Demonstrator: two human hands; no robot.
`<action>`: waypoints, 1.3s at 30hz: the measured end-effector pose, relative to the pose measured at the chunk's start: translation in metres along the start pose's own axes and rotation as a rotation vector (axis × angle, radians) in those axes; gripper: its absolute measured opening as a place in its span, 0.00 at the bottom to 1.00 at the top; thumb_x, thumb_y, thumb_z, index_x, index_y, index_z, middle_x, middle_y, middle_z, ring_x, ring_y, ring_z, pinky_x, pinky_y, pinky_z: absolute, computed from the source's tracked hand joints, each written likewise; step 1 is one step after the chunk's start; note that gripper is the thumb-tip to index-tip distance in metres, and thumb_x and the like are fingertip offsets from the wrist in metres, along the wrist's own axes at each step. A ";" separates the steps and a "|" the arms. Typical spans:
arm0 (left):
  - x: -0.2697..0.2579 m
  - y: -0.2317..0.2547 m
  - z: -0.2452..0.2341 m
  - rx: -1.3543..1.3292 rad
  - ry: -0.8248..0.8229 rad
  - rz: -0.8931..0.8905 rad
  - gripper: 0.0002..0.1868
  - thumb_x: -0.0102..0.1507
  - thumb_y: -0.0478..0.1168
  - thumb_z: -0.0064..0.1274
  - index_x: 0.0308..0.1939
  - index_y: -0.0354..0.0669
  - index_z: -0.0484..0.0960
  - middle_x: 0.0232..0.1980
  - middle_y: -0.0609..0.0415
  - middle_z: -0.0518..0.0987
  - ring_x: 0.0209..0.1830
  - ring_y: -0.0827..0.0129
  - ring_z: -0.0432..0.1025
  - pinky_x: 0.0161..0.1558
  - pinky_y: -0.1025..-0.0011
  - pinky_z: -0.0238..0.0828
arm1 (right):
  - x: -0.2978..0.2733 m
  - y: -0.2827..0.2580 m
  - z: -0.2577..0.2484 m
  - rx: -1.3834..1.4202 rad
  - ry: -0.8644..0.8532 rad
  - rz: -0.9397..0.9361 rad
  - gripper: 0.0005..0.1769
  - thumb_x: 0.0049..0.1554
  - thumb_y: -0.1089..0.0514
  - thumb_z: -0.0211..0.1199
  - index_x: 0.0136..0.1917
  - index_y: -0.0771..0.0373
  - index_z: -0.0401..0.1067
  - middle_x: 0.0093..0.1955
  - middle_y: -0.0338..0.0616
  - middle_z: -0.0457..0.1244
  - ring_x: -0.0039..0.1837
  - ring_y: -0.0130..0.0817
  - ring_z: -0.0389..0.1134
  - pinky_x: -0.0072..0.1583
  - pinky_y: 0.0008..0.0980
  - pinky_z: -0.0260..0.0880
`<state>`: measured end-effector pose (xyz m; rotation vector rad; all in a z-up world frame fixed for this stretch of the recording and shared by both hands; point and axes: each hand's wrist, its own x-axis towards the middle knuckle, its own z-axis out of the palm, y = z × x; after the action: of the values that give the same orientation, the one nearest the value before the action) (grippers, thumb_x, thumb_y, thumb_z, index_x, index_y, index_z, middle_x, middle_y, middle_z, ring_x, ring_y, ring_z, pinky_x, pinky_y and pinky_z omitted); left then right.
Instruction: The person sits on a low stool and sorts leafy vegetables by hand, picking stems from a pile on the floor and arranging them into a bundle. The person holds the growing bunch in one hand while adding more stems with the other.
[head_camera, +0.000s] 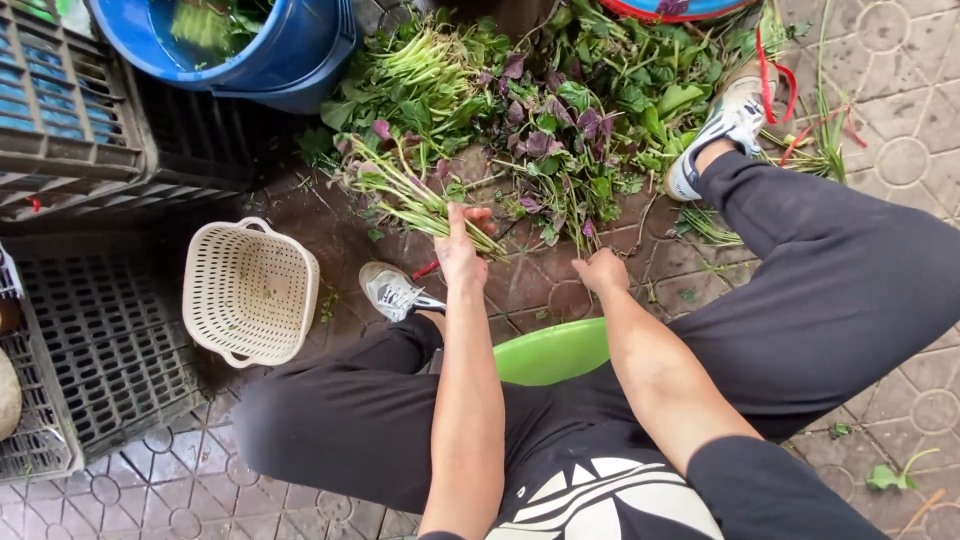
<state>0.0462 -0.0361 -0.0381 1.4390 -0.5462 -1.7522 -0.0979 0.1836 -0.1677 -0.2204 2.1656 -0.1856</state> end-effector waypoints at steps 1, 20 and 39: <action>-0.018 0.014 0.011 0.001 0.006 -0.005 0.19 0.74 0.55 0.58 0.39 0.46 0.82 0.33 0.46 0.87 0.29 0.63 0.85 0.30 0.61 0.87 | -0.003 -0.009 -0.004 -0.005 -0.004 0.004 0.28 0.62 0.34 0.69 0.64 0.55 0.80 0.63 0.55 0.73 0.68 0.56 0.75 0.63 0.63 0.77; -0.013 -0.008 0.042 -0.207 -0.118 -0.061 0.13 0.77 0.49 0.57 0.45 0.46 0.81 0.26 0.57 0.71 0.14 0.74 0.60 0.14 0.74 0.60 | -0.051 -0.084 -0.233 0.305 0.132 -0.456 0.26 0.71 0.49 0.60 0.68 0.75 0.76 0.54 0.74 0.69 0.50 0.54 0.76 0.48 0.44 0.80; -0.020 0.033 0.030 -0.245 -0.077 0.031 0.13 0.78 0.49 0.55 0.46 0.43 0.81 0.26 0.58 0.70 0.14 0.76 0.60 0.14 0.75 0.59 | -0.142 -0.094 -0.148 0.100 0.568 -0.859 0.23 0.78 0.48 0.49 0.66 0.67 0.77 0.59 0.66 0.71 0.65 0.65 0.72 0.68 0.58 0.71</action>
<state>0.0279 -0.0443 0.0067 1.1914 -0.3761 -1.7870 -0.1325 0.1315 0.0495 -1.1498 2.4615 -0.9297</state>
